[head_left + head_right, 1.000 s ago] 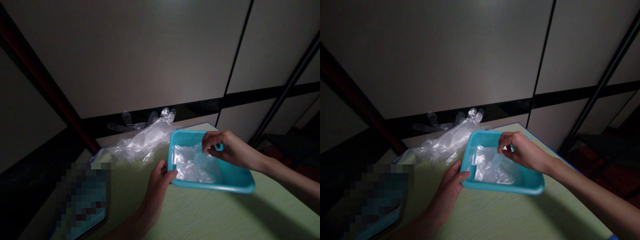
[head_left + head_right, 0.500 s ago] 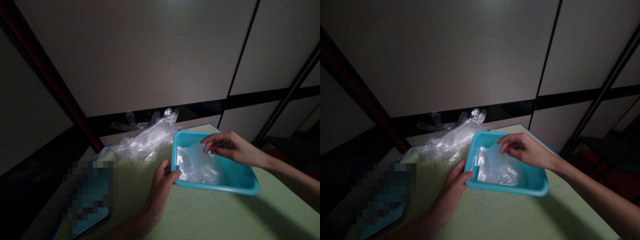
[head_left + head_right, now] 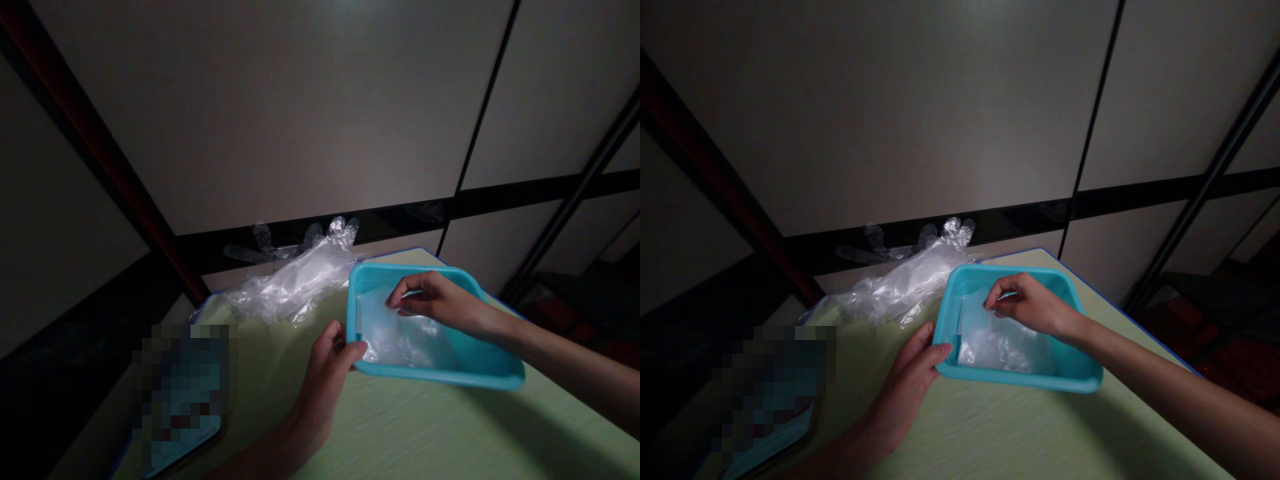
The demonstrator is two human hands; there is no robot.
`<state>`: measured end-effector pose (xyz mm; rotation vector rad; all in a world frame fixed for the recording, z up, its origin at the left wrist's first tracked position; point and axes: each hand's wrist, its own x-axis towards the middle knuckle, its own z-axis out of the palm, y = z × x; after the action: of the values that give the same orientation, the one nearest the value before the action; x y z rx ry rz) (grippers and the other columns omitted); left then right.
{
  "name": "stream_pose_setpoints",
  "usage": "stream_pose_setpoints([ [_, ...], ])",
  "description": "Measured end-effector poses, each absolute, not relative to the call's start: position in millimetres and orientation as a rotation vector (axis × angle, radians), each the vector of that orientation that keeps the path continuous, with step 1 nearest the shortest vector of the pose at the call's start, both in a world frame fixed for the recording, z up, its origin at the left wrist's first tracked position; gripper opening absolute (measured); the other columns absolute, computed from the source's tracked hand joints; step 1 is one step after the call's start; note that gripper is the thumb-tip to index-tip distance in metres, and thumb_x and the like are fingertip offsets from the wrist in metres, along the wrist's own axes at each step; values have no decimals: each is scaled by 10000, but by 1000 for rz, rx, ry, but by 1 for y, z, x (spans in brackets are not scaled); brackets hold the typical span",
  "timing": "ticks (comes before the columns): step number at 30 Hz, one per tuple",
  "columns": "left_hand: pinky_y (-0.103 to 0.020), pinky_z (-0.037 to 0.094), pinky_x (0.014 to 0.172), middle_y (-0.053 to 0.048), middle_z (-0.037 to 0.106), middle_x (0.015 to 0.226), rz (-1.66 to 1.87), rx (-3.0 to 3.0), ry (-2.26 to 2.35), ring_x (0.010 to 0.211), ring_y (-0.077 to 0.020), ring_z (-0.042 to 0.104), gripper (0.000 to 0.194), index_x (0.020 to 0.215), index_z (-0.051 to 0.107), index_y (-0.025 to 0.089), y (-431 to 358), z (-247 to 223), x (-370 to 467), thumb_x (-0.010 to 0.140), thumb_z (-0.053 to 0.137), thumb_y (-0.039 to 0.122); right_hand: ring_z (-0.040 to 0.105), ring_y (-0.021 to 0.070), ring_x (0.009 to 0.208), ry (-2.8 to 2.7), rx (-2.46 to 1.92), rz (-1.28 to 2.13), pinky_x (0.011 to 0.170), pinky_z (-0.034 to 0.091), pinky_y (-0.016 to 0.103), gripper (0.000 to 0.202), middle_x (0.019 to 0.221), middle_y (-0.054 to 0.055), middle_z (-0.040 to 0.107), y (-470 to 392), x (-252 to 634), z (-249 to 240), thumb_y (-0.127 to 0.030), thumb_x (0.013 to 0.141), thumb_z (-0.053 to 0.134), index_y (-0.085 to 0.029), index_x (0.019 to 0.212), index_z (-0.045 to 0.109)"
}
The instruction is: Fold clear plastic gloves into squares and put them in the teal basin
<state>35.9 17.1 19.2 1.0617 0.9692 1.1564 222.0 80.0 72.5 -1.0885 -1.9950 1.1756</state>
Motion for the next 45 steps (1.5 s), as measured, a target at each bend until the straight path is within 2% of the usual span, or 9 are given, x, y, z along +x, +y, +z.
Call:
stream_pose_setpoints([
  [8,-268,390,633,-23,538,740,1151,1054,997,706,-160,525,153,769,468,161,17,18,35,693,547,269,582,182,799,-2061,-1223,1130,719,470,318,107,835,70,616,83,220,59,-112,663,490,-136,726,573],
  [18,-261,398,650,-9,505,725,1174,1017,965,696,-136,503,142,802,497,158,14,21,36,696,556,232,589,176,783,-2387,-1188,822,700,469,301,233,850,67,625,87,228,50,-37,669,438,-137,813,590],
  [24,-258,403,661,8,485,699,1162,997,960,688,-131,502,139,803,507,164,12,22,36,696,561,234,557,176,787,-2477,-1101,484,699,452,301,199,861,69,611,82,231,47,-69,683,499,-152,851,564],
  [28,-260,404,657,13,475,681,1150,999,964,691,-141,509,131,789,506,167,12,23,37,694,562,238,548,185,768,-2593,-1162,394,673,438,297,165,844,89,610,80,220,56,-103,721,500,-135,871,562],
  [32,-242,394,634,12,465,681,1152,1009,951,680,-135,497,121,795,509,165,13,23,36,700,552,225,545,184,750,-2699,-1234,309,645,413,285,246,871,93,602,83,210,56,-189,752,523,-136,992,534],
  [36,-223,376,609,19,447,669,1146,1010,950,665,-123,484,124,809,511,167,14,21,36,701,548,214,560,188,737,-2797,-1289,243,616,396,275,248,863,91,605,84,201,53,-253,776,519,-135,994,534],
  [45,-220,375,598,10,468,687,1144,1024,949,662,-123,482,115,797,511,166,12,23,35,696,539,213,561,244,885,-2933,-1341,198,720,419,315,274,987,156,595,80,192,63,-203,785,505,-96,1035,537],
])
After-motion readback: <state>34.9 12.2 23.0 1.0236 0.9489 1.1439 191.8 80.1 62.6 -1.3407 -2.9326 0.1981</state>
